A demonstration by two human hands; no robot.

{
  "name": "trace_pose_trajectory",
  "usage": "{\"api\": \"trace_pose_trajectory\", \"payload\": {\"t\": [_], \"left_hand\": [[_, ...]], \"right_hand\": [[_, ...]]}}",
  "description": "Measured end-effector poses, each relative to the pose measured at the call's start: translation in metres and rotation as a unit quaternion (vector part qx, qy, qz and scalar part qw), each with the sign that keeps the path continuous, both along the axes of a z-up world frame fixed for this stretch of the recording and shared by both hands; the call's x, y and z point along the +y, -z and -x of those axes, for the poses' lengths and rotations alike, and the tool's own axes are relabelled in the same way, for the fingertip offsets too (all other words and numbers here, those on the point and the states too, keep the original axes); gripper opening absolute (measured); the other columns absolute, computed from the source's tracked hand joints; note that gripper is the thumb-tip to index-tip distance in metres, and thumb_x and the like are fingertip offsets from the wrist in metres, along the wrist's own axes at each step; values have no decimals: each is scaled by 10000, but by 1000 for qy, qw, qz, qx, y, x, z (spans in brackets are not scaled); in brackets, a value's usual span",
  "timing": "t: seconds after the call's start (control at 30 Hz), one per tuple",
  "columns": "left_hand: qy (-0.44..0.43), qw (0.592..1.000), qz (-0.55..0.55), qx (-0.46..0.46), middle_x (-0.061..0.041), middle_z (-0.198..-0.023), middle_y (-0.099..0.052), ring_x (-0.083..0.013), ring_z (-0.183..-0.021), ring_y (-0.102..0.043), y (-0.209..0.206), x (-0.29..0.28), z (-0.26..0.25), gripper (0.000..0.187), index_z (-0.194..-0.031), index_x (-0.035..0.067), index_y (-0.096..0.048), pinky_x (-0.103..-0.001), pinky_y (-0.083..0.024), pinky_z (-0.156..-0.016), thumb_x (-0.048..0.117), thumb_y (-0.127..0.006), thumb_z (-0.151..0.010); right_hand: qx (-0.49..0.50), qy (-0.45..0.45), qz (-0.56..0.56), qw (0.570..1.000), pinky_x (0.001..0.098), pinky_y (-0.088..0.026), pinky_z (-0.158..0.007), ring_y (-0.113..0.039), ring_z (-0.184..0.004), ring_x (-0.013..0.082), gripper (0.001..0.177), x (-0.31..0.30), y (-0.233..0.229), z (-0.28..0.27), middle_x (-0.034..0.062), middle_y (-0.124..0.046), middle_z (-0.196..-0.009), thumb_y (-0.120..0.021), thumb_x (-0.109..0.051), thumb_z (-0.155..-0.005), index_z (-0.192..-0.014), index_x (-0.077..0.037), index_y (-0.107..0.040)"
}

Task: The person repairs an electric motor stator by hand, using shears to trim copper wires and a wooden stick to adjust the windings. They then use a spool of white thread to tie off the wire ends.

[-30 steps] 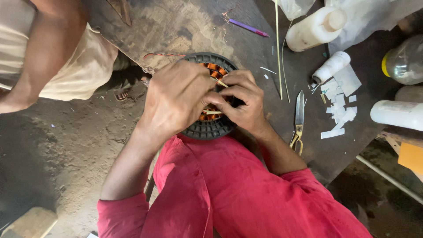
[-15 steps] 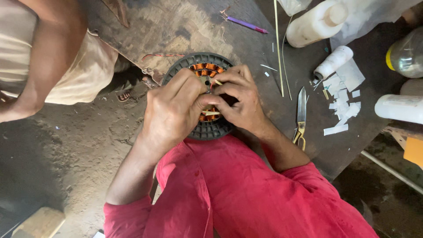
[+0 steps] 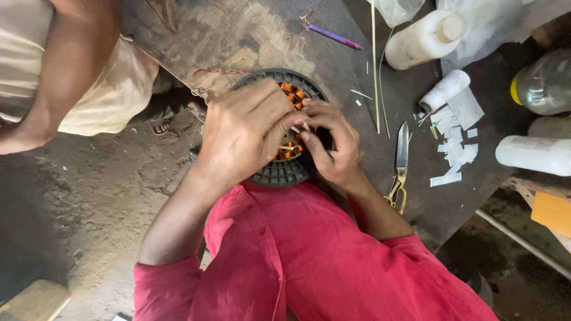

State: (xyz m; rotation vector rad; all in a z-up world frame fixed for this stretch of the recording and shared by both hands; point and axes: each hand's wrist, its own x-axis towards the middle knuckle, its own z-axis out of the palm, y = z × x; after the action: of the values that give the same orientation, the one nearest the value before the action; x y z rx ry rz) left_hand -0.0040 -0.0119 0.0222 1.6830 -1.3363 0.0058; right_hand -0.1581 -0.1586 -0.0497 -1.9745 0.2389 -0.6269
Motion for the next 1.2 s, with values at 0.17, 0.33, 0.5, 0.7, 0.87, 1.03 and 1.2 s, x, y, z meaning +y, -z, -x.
{"api": "trace_pose_trajectory", "payload": {"t": [0.17, 0.33, 0.5, 0.7, 0.87, 1.03, 1.2], "left_hand": [[-49, 992, 104, -51, -110, -889, -594, -302, -778, -622, 21, -10, 13, 205, -929, 19, -634, -403, -514, -694, 91, -824, -904], [-52, 980, 184, -51, -103, -847, -611, -296, -765, -646, 30, -14, 13, 226, -889, 13, -640, -396, -538, -704, 84, -853, -868], [-36, 965, 255, 39, -119, -879, -610, -270, -801, -658, 31, -20, 16, 188, -917, -2, -614, -390, -598, -769, 92, -772, -961], [115, 874, 270, 386, -74, -876, -547, -165, -745, -594, 36, -20, 32, 321, -949, 42, -528, -280, -514, -735, 301, -613, -1118], [210, 787, 277, 509, -51, -852, -511, -148, -716, -558, 35, -19, 26, 363, -931, 58, -500, -269, -463, -704, 356, -604, -1111], [231, 767, 268, 535, -23, -876, -489, -117, -708, -553, 34, -19, 21, 379, -920, 72, -490, -340, -507, -986, 395, -597, -1086], [246, 746, 270, 557, -28, -871, -498, -127, -739, -566, 29, -19, 18, 363, -973, 68, -497, -407, -476, -1116, 388, -603, -1107]], "right_hand": [[1, 11, 102, 995, 456, -528, -1050, -621, -1268, 388, 217, 10, -1, 2, 239, -585, -1340, -664, 14, -773, -978, -14, -729], [-21, 26, 205, 978, 483, -501, -1110, -628, -1272, 399, 192, 19, -1, -3, 167, -624, -1309, -829, -79, -767, -923, -27, -729], [4, 51, 157, 986, 447, -539, -1139, -646, -1314, 365, 183, 20, -3, -6, 155, -653, -1310, -805, -54, -841, -1005, 2, -746], [45, 56, 145, 987, 448, -536, -1013, -659, -1186, 331, 216, 21, -11, -7, 152, -656, -1254, -835, -106, -840, -984, 7, -719], [37, 75, 190, 978, 468, -492, -974, -637, -1143, 339, 162, 25, -15, -15, 112, -662, -1171, -811, -83, -800, -933, -38, -730], [45, 59, 168, 983, 468, -477, -1007, -622, -1176, 342, 188, 25, -17, -13, 131, -663, -1191, -830, -87, -805, -955, -34, -730], [62, 55, 155, 984, 469, -485, -1068, -631, -1254, 341, 152, 26, -21, -13, 132, -681, -1227, -823, -46, -840, -953, -36, -723]]}}
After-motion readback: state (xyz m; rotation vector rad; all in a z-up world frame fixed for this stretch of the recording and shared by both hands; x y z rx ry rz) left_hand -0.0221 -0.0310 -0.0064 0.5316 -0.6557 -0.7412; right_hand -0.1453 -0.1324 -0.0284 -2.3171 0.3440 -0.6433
